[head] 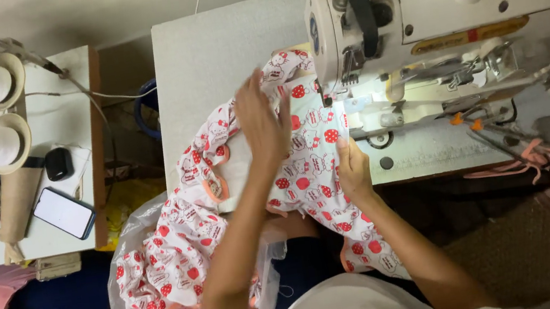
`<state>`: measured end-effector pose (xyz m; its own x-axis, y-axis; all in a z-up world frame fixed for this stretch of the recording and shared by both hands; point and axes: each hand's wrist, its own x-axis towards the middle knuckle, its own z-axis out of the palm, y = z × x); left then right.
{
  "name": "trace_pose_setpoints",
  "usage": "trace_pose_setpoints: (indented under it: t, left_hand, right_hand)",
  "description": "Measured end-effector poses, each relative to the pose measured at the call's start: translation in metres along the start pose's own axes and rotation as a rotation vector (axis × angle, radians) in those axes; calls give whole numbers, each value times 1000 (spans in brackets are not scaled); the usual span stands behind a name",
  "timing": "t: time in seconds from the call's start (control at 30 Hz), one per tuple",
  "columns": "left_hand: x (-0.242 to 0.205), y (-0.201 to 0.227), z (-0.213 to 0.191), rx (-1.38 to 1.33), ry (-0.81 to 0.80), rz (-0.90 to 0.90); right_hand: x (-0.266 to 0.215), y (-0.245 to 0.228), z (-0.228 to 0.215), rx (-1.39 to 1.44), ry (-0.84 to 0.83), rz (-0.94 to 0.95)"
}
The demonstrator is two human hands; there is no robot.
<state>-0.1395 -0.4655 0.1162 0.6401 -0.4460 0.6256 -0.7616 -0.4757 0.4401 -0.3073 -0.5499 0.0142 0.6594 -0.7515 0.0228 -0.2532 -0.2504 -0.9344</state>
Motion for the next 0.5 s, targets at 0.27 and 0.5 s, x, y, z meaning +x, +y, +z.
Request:
trace_pose_setpoints:
  t: [0.27,0.5]
  left_hand:
    - [-179,-45,-58,-166,-178,-531]
    - [-125,-61,-72,-443,115,-686]
  right_hand:
    - [-13,15,-1,117,28,56]
    - [-74,44,-19,111,-28,193]
